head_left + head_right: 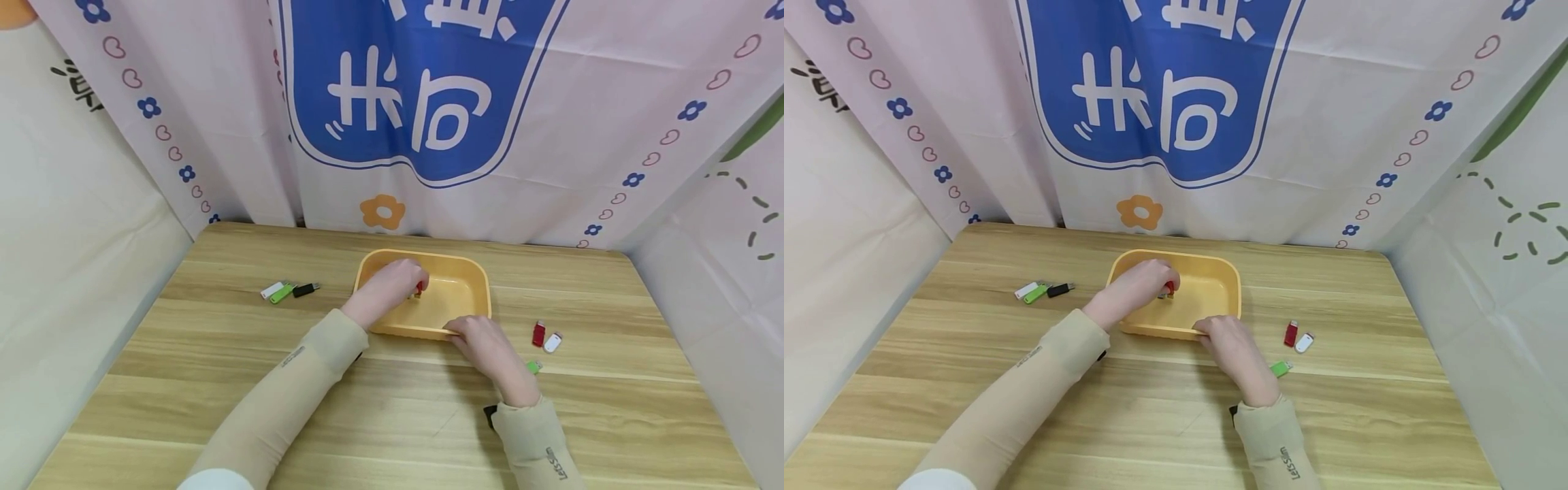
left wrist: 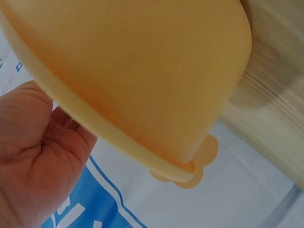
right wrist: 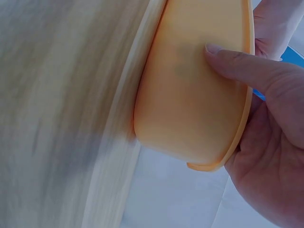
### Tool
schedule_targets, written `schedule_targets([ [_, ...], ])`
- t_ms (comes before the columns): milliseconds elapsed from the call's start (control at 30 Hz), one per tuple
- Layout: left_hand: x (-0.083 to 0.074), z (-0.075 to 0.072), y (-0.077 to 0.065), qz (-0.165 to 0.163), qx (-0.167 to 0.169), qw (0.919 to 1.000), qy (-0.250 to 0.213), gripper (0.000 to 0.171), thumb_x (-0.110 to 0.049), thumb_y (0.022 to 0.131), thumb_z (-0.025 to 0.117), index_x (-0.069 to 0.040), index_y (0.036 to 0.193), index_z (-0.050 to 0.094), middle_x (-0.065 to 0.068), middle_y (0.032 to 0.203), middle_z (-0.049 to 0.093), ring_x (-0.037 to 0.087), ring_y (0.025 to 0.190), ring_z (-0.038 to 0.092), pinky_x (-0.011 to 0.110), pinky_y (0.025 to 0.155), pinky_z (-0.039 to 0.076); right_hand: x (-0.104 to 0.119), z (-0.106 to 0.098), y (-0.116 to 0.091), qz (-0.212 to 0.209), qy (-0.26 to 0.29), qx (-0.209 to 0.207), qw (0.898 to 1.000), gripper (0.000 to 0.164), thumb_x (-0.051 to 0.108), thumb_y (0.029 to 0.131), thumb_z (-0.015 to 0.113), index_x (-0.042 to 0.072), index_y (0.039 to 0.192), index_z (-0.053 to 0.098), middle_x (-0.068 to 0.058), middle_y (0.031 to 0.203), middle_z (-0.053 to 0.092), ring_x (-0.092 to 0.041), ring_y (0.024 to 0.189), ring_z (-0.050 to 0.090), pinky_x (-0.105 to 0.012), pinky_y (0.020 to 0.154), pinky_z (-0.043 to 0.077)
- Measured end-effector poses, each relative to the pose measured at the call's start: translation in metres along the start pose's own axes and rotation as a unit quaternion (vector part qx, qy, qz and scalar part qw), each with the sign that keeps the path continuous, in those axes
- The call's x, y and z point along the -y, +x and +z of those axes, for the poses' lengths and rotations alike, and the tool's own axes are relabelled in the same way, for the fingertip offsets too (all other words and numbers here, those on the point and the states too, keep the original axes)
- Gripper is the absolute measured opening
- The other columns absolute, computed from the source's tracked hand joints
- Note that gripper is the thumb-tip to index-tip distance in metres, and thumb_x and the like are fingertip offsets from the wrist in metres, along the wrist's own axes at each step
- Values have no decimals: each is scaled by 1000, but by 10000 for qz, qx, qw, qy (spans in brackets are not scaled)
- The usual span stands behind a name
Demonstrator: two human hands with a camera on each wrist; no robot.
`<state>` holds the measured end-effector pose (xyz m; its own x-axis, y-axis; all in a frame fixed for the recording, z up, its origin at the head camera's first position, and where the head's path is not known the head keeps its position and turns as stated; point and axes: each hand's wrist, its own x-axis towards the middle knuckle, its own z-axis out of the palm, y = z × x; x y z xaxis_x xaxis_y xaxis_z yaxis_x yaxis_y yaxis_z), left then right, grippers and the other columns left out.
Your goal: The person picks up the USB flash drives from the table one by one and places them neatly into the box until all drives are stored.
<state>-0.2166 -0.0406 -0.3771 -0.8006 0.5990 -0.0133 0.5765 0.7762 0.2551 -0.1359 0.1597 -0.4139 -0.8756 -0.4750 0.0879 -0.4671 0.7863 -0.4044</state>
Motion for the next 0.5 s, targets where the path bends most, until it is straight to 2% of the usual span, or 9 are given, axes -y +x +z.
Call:
schedule_targets([
  [233, -2, 2, 6, -77, 181, 9998, 54, 18, 4, 93, 60, -7, 95, 75, 2, 93, 71, 15, 83, 59, 27, 80, 53, -1, 1, 0, -27, -25, -32, 10000, 8, 8, 88, 74, 15, 86, 75, 3, 89, 76, -10, 82, 68, -36, 75, 56],
  [500, -1, 7, 11, 23, 179, 9994, 289, 19, 4, 94, 58, -6, 93, 74, 5, 93, 70, 16, 82, 56, 26, 78, 51, 0, 1, 1, 14, 9, 20, 10000, 8, 8, 89, 73, 15, 86, 75, 3, 88, 75, -9, 80, 66, -35, 74, 55],
])
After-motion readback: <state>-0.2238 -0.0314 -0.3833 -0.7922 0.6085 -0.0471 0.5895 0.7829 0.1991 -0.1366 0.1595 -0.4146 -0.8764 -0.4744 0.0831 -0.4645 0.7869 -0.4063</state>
